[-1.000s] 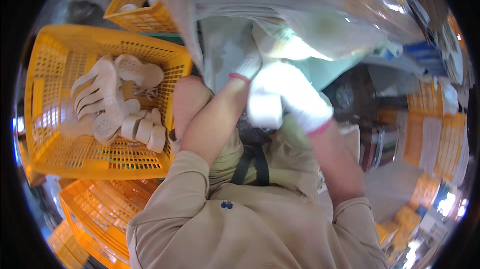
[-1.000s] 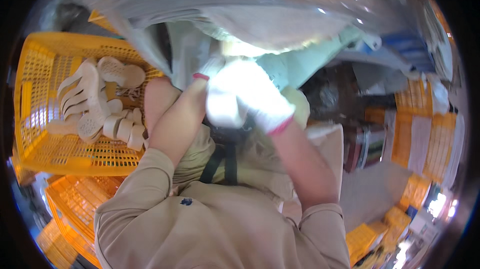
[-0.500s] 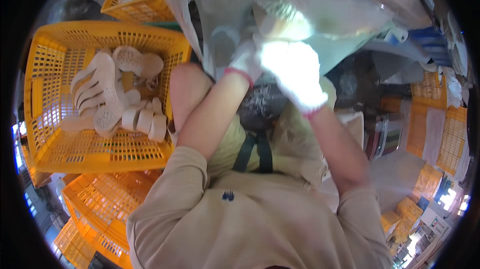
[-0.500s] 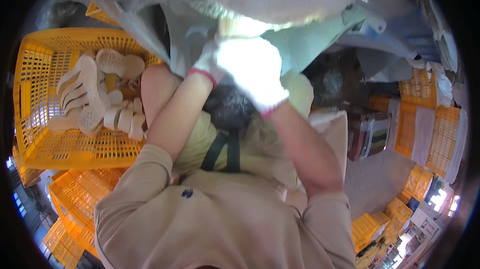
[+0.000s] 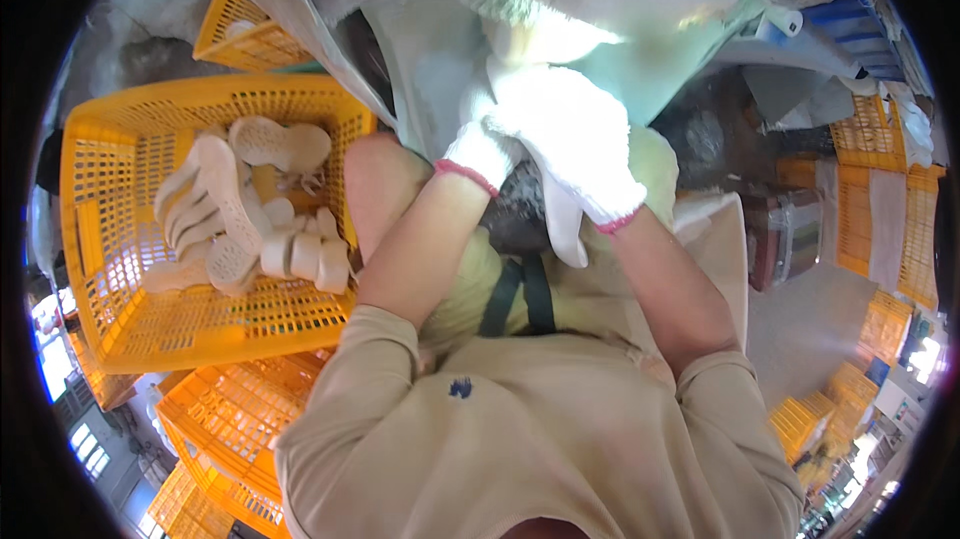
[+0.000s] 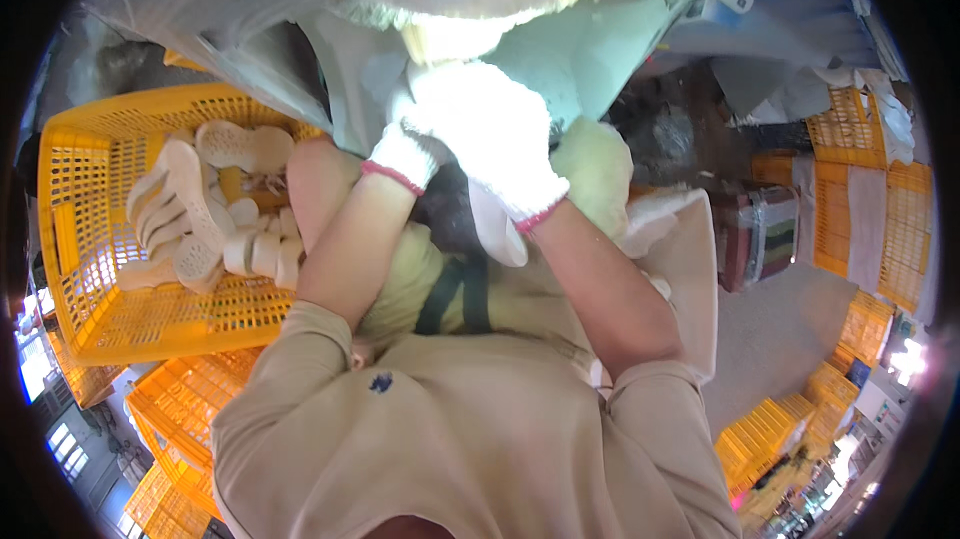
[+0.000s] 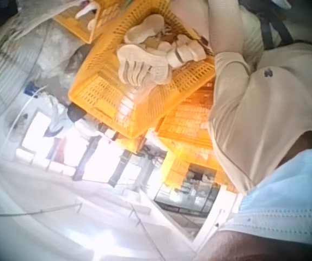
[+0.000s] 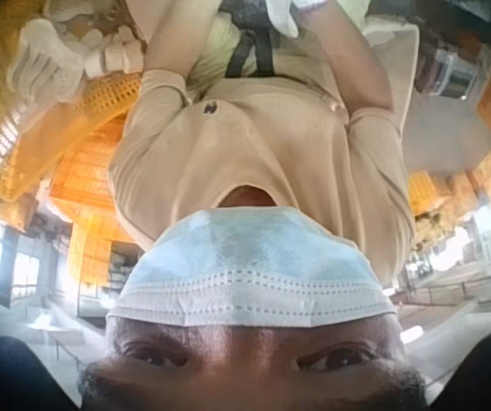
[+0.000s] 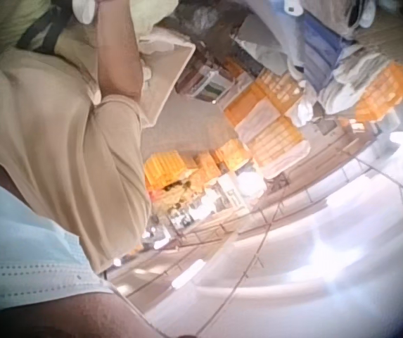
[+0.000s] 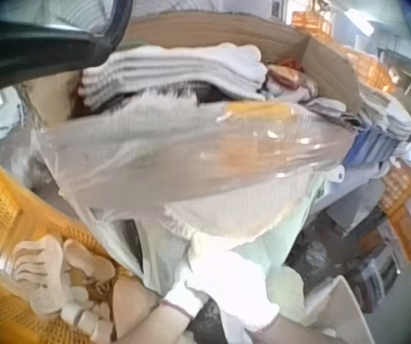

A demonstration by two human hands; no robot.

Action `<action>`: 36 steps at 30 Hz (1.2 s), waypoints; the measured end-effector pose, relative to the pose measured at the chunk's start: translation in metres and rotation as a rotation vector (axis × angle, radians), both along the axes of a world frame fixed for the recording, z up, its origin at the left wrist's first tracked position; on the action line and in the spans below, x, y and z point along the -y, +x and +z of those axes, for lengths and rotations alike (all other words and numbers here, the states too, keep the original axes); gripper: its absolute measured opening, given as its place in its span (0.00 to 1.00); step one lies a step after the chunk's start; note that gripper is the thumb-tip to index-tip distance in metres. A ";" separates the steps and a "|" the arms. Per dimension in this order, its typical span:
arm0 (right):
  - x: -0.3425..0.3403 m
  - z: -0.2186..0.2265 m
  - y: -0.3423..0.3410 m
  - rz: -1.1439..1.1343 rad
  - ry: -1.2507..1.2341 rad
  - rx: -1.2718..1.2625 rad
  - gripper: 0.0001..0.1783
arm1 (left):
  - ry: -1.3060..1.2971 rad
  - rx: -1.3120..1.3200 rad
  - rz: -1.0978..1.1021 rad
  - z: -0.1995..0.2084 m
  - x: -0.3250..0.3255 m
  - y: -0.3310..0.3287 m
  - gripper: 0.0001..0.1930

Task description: The person repeatedly picks white shoe insoles from a large sack and places them into a yellow plastic basket. The person handles the insoles one by one, transferring them from the sack to the basket.

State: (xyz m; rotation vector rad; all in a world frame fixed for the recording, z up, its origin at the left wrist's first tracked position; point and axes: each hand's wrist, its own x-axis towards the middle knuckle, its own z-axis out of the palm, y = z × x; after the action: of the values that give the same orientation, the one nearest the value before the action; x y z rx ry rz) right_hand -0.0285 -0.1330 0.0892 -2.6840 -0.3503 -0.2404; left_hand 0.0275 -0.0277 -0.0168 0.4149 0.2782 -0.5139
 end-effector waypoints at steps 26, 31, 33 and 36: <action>0.061 0.008 -0.137 -0.470 0.936 -0.645 0.23 | 0.175 0.165 0.016 -0.011 0.021 -0.016 0.24; 0.080 -0.025 -0.124 -0.335 0.925 -0.500 0.22 | 0.173 0.138 0.036 -0.024 0.022 0.014 0.14; 0.080 -0.018 -0.108 -0.329 0.934 -0.624 0.22 | 1.221 0.709 -0.101 -0.006 -0.005 0.007 0.10; 0.116 -0.008 -0.133 -0.314 0.742 -0.592 0.28 | 1.772 1.115 0.057 0.029 -0.071 -0.031 0.07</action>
State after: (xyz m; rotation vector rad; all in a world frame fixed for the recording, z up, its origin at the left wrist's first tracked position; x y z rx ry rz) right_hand -0.1612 -0.2488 0.0814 -1.9311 0.2967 0.2880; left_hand -0.0035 0.0434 0.0117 2.2904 -0.4442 0.2284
